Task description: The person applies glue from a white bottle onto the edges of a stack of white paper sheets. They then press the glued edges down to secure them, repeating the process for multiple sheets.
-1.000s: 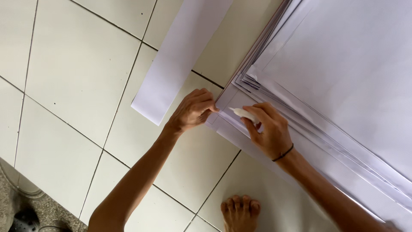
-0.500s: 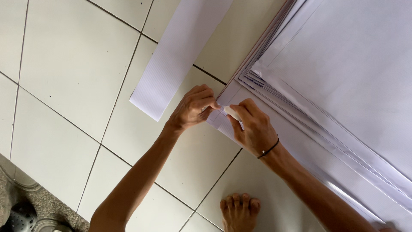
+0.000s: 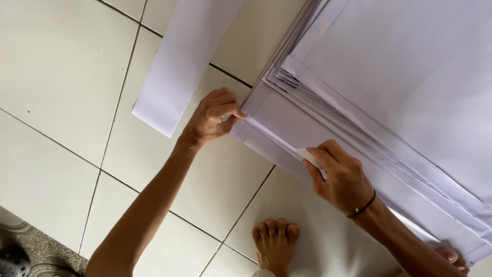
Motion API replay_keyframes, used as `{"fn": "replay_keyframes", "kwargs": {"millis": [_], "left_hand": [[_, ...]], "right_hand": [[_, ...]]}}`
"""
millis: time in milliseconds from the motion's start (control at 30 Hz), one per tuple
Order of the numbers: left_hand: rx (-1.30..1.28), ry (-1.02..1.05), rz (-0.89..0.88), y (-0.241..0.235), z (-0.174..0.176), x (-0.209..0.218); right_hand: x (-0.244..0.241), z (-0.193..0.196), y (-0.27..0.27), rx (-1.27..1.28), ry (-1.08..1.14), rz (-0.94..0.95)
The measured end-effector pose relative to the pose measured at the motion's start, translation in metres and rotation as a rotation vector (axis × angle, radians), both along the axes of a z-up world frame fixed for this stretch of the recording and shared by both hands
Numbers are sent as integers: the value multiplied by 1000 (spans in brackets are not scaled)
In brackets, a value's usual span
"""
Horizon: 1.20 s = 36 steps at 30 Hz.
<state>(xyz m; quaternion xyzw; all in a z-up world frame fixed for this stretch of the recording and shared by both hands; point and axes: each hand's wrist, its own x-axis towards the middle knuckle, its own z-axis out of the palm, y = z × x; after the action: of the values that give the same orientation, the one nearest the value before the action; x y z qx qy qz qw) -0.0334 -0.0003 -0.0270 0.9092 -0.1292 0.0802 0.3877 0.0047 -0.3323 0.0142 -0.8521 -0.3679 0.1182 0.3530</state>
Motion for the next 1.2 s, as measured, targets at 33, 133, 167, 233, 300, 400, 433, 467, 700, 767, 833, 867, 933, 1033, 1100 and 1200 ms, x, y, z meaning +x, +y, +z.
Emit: {"fn": "replay_keyframes", "kwargs": {"millis": [33,133,167,233,300,400,433,467,700,767,833,867,933,1033,1100,1200], "left_hand": [[-2,-2,0,0,0,0],[-4,4,-9,2,-2,0],[5,10,-13,2,-3,-1],[-12,-11,-25,6,-10,-2],[-35,-28,-36,8,-19,-4],[-87,-8,-49,13,-25,-5],[-80,-1,-51,15,-26,-5],[-76,6,-55,16,-28,-6],[-41,7,-173,22,-17,-5],[4,34,-143,22,-8,-5],[-9,61,-132,18,0,-7],[-11,86,-114,16,4,-7],[7,121,-115,18,3,-9],[35,183,-124,19,6,-8],[39,205,-137,21,7,-8],[99,220,-121,21,8,-7]], "right_hand": [[-2,2,-9,5,-12,-10],[-4,10,-33,-14,5,-21],[-5,13,-42,-29,32,-15],[-7,16,-59,-49,63,-33],[-8,20,-76,-75,97,-52],[-11,27,-101,-143,162,-60],[-12,29,-108,-162,181,-77],[-13,32,-116,-183,200,-96],[-25,38,-188,-324,205,-118],[-29,38,-208,-379,249,-132],[-31,39,-225,-416,240,-123],[-31,40,-233,-443,228,-106],[-29,43,-247,-494,269,-117],[-25,49,-265,-518,360,-147],[-21,50,-273,-495,406,-170],[-18,49,-283,-637,383,-104]]}}
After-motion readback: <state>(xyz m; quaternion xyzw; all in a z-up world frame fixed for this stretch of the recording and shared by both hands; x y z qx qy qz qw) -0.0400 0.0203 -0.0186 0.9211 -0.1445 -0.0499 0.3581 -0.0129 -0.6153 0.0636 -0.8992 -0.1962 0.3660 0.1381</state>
